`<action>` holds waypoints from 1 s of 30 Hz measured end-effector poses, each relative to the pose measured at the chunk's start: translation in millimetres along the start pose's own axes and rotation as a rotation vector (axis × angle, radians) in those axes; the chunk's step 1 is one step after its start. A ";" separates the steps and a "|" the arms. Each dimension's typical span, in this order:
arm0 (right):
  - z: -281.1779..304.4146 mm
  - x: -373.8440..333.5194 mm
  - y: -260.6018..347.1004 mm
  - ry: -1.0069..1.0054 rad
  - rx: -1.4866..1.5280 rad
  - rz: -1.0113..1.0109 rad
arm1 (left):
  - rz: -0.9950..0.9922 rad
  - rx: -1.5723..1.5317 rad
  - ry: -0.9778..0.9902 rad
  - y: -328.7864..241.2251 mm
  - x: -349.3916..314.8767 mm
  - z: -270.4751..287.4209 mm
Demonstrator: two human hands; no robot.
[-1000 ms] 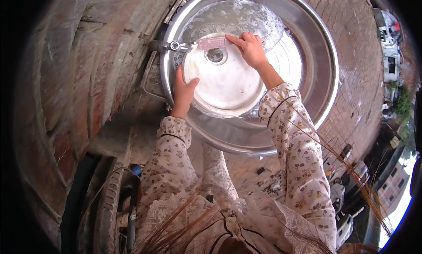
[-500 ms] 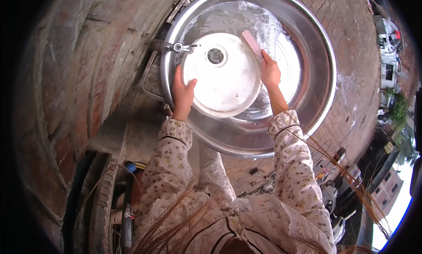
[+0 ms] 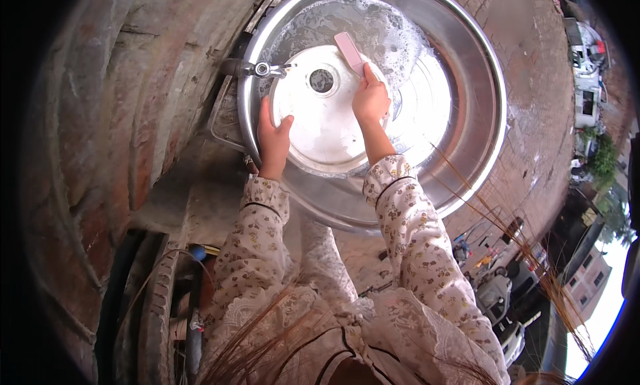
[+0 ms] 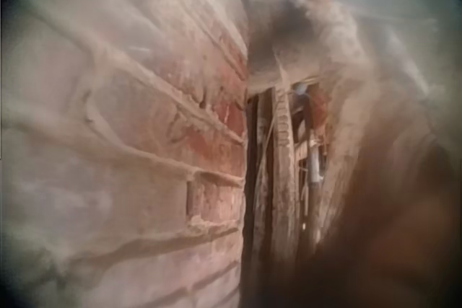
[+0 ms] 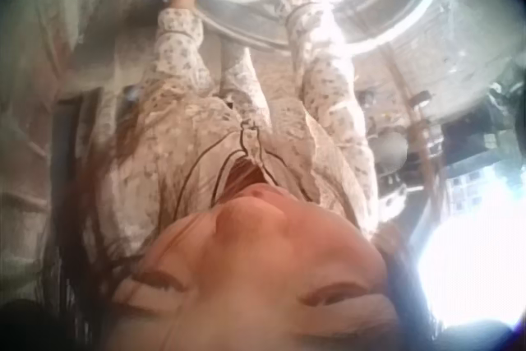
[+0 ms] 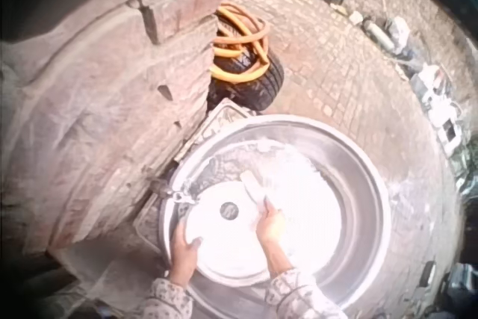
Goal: The person walks through a cluttered workshop carrying a box, then moves outside to a brick-paved area. They pick up a white lid, apply liquid soap, and scrub it with a brush in a metal basin filled with water.
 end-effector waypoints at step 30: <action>8.2 -136.5 61.0 0.153 0.038 0.087 | 0.362 -0.505 0.165 16.7 17.0 9.4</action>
Point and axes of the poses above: each hand's wrist, its own x-axis towards the middle knuckle, its own z-axis out of the back of the hand, y = z × x, the point moved 4 cm from there along x, towards the middle knuckle, and after that the axes turned 7 degrees about z, right-handed, at the moved point
